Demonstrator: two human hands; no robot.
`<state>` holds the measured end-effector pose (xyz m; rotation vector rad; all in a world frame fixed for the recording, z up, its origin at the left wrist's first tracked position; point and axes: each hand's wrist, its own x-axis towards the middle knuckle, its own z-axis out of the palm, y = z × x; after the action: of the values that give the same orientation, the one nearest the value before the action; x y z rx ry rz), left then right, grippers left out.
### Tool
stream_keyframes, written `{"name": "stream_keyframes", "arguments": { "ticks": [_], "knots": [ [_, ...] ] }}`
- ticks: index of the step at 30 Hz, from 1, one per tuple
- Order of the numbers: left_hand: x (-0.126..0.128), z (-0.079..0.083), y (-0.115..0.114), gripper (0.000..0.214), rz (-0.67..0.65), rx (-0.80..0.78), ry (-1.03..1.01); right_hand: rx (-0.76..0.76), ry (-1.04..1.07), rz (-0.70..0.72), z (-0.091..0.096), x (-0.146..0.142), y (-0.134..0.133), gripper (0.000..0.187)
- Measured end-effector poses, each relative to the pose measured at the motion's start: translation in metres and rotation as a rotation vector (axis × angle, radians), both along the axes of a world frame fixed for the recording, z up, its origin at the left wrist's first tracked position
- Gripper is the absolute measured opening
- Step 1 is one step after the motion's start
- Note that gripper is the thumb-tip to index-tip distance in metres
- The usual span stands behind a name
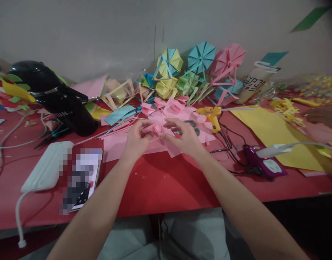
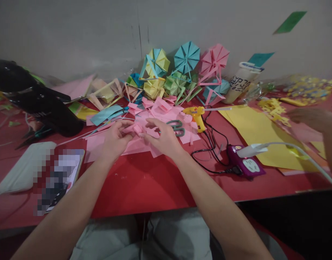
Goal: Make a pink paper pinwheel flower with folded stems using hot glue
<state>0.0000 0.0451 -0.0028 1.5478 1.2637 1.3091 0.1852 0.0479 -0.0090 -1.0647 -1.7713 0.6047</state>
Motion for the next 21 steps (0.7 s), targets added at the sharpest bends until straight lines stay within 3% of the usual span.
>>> {"name": "stream_keyframes", "arguments": {
  "ticks": [7,14,21],
  "knots": [
    [0.000,-0.002,0.000,0.031,-0.057,0.015,0.021,-0.101,-0.028,0.075,0.005,-0.009,-0.007,0.017],
    [0.001,-0.007,0.000,0.040,-0.010,0.030,0.067,-0.141,-0.001,0.059,0.004,-0.015,-0.009,0.014],
    [0.002,-0.014,0.001,0.042,-0.045,0.030,0.011,-0.159,0.010,0.043,0.003,-0.017,-0.008,0.014]
  ]
}}
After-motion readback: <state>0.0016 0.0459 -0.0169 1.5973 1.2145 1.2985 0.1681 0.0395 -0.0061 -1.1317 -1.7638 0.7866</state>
